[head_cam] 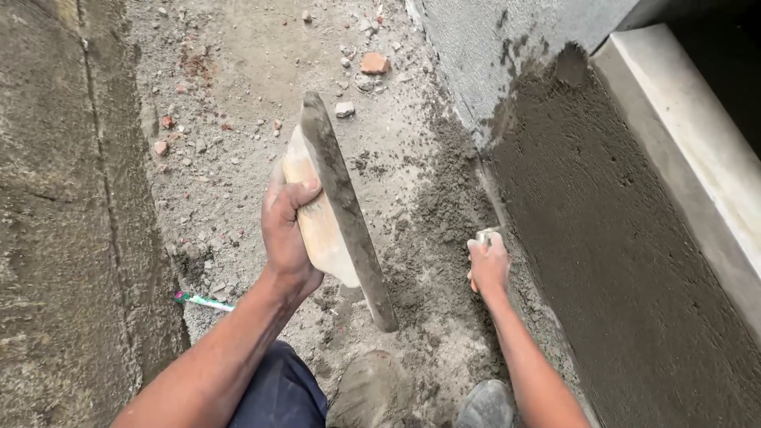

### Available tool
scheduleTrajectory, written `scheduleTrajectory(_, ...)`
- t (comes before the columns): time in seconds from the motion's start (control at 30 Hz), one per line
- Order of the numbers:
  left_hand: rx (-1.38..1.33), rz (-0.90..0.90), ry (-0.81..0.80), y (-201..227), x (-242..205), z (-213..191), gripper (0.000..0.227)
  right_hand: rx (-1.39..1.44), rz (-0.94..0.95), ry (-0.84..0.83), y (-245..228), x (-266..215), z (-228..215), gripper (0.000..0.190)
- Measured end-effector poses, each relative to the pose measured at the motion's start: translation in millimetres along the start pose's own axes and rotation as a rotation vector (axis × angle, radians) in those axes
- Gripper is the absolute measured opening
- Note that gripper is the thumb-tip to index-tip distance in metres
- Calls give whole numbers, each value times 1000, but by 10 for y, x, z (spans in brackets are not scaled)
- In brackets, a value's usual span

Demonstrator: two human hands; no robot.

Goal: The person kneels beside a window opening and applies cement mortar to the wall and sill edges using a trowel, then smooths the surface with a float. They scoop mortar from a basin, press it into the wall around the sill, and level the plaster along the sill edge.

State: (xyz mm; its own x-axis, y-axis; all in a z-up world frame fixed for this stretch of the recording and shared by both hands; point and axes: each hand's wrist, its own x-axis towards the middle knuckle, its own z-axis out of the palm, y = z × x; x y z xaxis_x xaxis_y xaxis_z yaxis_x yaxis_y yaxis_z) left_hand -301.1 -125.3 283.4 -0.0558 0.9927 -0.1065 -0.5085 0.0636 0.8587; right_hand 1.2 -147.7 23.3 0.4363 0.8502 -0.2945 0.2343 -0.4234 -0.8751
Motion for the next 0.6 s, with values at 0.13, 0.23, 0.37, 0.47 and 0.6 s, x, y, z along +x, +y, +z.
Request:
scheduleTrajectory(0.13,4,-3,17,-62,30,80,64,22,95,-68,116,34,-224,21)
scheduleTrajectory(0.23,1,-17,22,-164,43,23,59,46,114,-51,35,-125,-360,20)
scheduleTrajectory(0.37,-72,-52,-25,-165,8,-16,49,25,112,-9,-120,-431,-426,23)
scheduleTrajectory(0.47,-167,-45,-54,-64,8,34,51,-56,69,41,-152,-395,-333,28)
scheduleTrajectory(0.6,-90,-64,-6,-60,-12,88,56,-169,132,-19,-436,-179,-108,28)
